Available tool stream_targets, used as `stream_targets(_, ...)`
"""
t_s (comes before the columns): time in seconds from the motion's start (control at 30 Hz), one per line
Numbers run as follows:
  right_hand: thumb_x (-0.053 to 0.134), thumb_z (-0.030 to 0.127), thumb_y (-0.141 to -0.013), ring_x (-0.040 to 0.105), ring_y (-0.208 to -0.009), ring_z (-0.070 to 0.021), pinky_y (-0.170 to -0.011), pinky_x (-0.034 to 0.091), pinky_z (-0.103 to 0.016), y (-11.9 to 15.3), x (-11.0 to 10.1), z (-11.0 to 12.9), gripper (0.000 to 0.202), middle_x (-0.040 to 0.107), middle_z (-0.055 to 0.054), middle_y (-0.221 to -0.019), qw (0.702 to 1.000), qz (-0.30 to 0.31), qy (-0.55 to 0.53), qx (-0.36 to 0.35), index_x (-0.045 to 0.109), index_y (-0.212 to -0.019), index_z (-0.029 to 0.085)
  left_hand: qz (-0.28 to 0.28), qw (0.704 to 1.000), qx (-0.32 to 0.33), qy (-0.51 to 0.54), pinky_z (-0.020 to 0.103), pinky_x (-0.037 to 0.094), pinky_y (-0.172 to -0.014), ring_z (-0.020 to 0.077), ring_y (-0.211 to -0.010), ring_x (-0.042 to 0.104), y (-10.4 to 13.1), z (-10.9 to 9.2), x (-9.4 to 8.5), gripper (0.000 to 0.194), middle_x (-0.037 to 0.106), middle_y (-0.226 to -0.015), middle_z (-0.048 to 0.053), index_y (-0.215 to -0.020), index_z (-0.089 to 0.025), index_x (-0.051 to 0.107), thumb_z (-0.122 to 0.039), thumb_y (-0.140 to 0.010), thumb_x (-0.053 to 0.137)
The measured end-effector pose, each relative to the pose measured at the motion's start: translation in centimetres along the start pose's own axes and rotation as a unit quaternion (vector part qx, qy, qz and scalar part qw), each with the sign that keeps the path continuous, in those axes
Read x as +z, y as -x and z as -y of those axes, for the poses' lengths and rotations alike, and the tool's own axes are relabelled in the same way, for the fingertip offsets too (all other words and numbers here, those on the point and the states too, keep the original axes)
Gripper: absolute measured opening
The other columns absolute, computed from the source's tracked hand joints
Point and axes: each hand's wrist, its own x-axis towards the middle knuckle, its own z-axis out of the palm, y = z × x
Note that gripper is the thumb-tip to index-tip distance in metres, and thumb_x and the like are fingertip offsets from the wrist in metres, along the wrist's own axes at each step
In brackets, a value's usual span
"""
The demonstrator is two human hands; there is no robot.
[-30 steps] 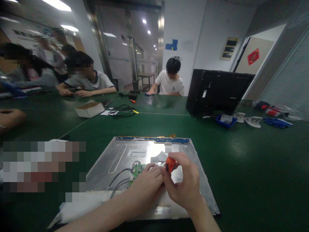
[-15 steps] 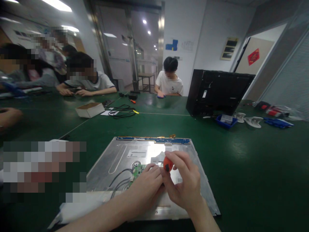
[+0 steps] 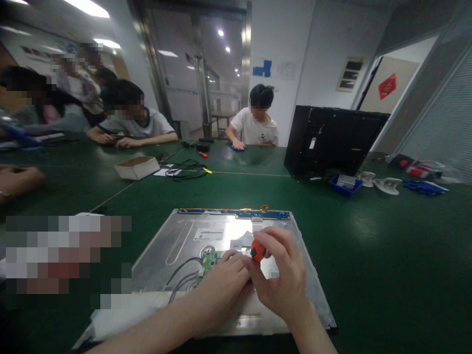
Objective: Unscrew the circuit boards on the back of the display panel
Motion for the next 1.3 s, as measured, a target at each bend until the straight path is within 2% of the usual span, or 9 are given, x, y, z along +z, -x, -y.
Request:
stream_targets(0.17,0.063,0.015,-0.090,0.063,-0.083,-0.0186,-0.064,0.060,-0.032,-0.21,0.04,0.20,0.045,0.059,-0.007,-0.105,1.000,0.004,0.013,-0.006,0.057,-0.133,0.027,0.003,1.000,0.002,-0.019,0.047,0.041,-0.104,0.0281,-0.108,0.062,0.08,-0.01,0.20,0.016,0.067,-0.115,0.011,-0.115,-0.017,0.058,-0.019,-0.100,0.052)
stream_targets(0.37,0.056,0.014,-0.089,0.065,-0.085,-0.0210,-0.062,0.058,-0.033,0.23,-0.17,0.06,0.052,0.064,-0.011,-0.110,1.000,0.024,-0.004,0.000,0.051,-0.140,0.023,-0.003,1.000,0.000,-0.022,0.045,0.042,-0.102,0.0276,-0.107,0.062,-0.03,-0.06,0.21,0.009,0.068,-0.110,0.009,-0.107,-0.017,0.059,-0.021,-0.099,0.057)
stream_targets(0.53,0.055,0.012,-0.089,0.066,-0.093,-0.0229,-0.066,0.057,-0.034,0.51,-0.30,-0.13,0.046,0.066,-0.012,-0.112,0.999,0.032,-0.023,0.008,0.053,-0.134,0.021,-0.001,1.000,-0.007,-0.018,0.045,0.042,-0.103,0.0274,-0.106,0.062,-0.13,-0.02,0.30,0.014,0.069,-0.110,0.008,-0.108,-0.016,0.060,-0.020,-0.096,0.064)
stream_targets(0.7,0.061,0.013,-0.087,0.065,-0.094,-0.0230,-0.067,0.057,-0.034,0.56,-0.14,-0.15,0.044,0.065,-0.011,-0.110,0.999,0.021,-0.022,0.011,0.054,-0.130,0.020,0.002,1.000,0.004,0.000,0.046,0.041,-0.104,0.0271,-0.106,0.062,-0.07,0.14,0.16,0.014,0.068,-0.112,0.008,-0.111,-0.016,0.059,-0.017,-0.097,0.060)
stream_targets(0.93,0.061,0.012,-0.088,0.065,-0.094,-0.0219,-0.066,0.056,-0.032,0.41,0.01,-0.14,0.044,0.065,-0.010,-0.108,0.999,0.020,-0.025,0.001,0.053,-0.130,0.019,0.007,1.000,0.002,0.030,0.047,0.041,-0.104,0.0281,-0.110,0.061,-0.01,0.03,-0.29,0.022,0.066,-0.115,0.010,-0.118,-0.016,0.057,-0.017,-0.096,0.059)
stream_targets(1.3,0.061,0.012,-0.088,0.064,-0.094,-0.0200,-0.068,0.055,-0.031,0.41,0.01,-0.10,0.040,0.064,-0.009,-0.108,0.999,0.023,-0.028,0.004,0.053,-0.128,0.018,0.011,1.000,0.007,0.000,0.047,0.041,-0.102,0.0290,-0.109,0.061,0.05,0.03,-0.04,0.022,0.066,-0.116,0.010,-0.117,-0.015,0.056,-0.015,-0.096,0.056)
